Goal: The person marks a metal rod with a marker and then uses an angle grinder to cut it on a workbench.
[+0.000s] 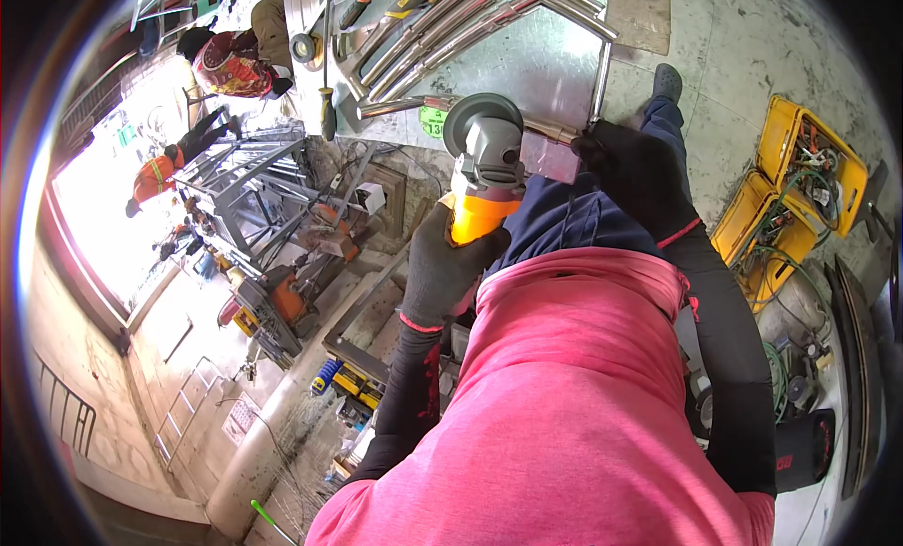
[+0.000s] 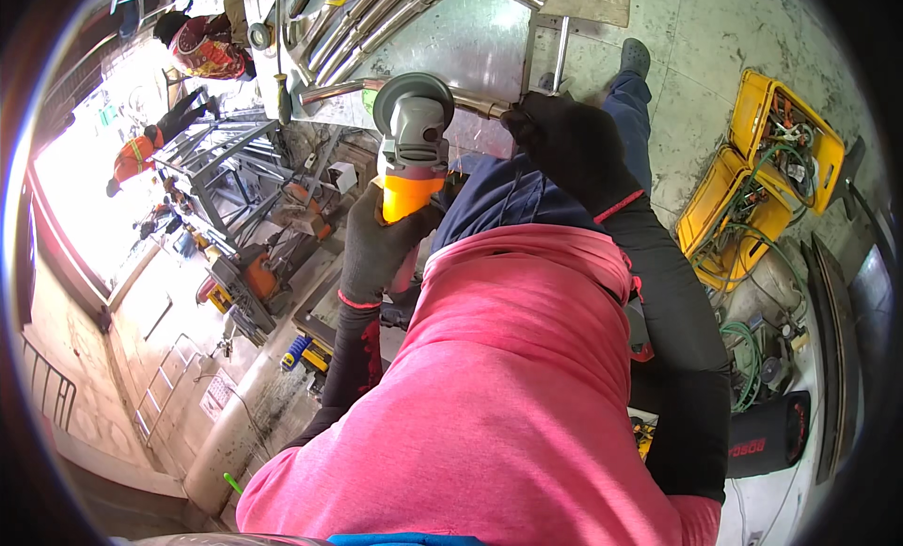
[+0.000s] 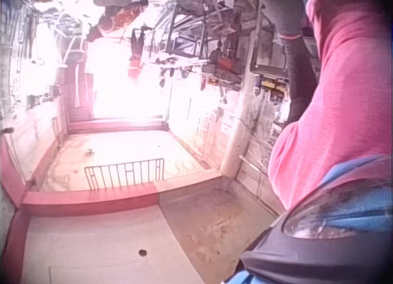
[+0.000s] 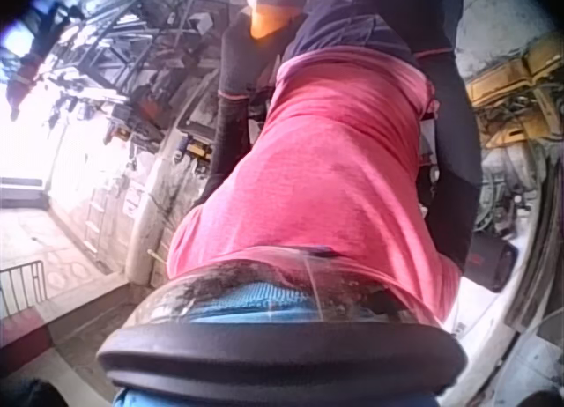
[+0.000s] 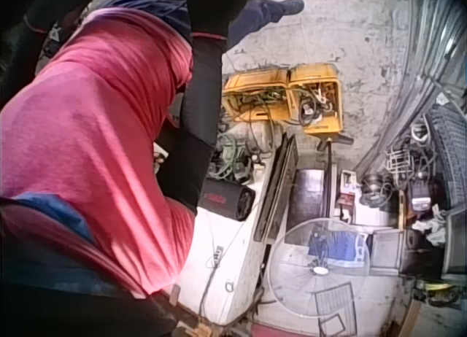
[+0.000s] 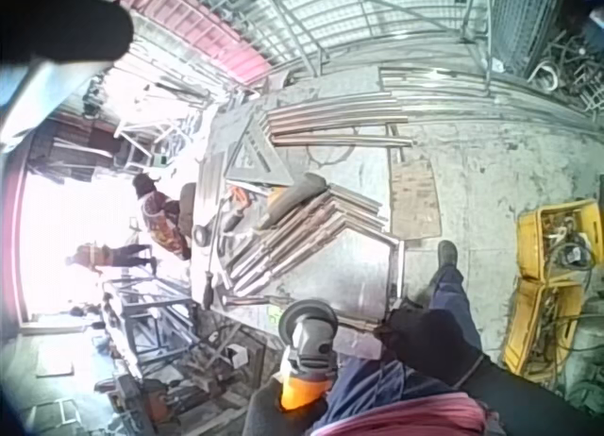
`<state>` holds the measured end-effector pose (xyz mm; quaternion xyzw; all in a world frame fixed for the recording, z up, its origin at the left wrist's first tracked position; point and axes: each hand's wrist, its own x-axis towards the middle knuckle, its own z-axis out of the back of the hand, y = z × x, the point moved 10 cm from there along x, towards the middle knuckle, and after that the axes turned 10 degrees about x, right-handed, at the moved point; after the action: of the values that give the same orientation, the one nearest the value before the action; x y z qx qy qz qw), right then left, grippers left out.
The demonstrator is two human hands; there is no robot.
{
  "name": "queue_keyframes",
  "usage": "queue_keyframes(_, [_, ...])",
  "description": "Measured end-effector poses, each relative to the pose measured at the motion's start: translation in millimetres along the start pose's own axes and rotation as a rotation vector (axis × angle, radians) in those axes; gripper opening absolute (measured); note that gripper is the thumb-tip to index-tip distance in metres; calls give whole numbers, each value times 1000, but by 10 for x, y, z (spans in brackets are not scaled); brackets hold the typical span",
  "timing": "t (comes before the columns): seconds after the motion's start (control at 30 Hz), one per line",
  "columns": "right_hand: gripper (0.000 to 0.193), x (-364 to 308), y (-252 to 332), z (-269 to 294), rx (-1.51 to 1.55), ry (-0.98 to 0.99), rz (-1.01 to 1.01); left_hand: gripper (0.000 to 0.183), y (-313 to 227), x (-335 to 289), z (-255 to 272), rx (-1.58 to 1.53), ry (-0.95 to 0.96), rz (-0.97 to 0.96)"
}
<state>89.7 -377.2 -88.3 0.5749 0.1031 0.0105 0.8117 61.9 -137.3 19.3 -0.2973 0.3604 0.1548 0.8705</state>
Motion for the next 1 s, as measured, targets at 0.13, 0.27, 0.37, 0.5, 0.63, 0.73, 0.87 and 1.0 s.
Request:
queue_keyframes(0.13, [32, 4, -5, 9, -11, -4, -15, 42, 2, 0, -4, -2, -8, -5])
queue_keyframes(0.27, [34, 9, -9, 12, -14, -1, -21, 41, 15, 9, -17, -18, 6, 2])
queue_keyframes(0.37, [28, 7, -8, 0, -2, 11, -16, 40, 17, 11, -23, -27, 0, 1])
queue_keyframes(0.5, [29, 6, -2, 4, 6, 12, -24, 40, 73, 21, -8, -30, 16, 23])
queue_keyframes(0.63, [31, 17, -19, 8, 24, 19, -24, 40, 126, -16, 33, -68, -45, -1])
queue_keyframes(0.73, [33, 31, -77, -7, 27, 40, -43, 41, 28, -54, 104, -25, -48, -4])
queue_keyframes(0.87, [34, 52, -78, 2, 8, 61, -94, 43, 48, 0, 50, -15, 9, 4])
queue_keyframes(1.0, [34, 48, -88, -12, 53, 56, -71, 42, 19, 24, 7, -6, 17, 1])
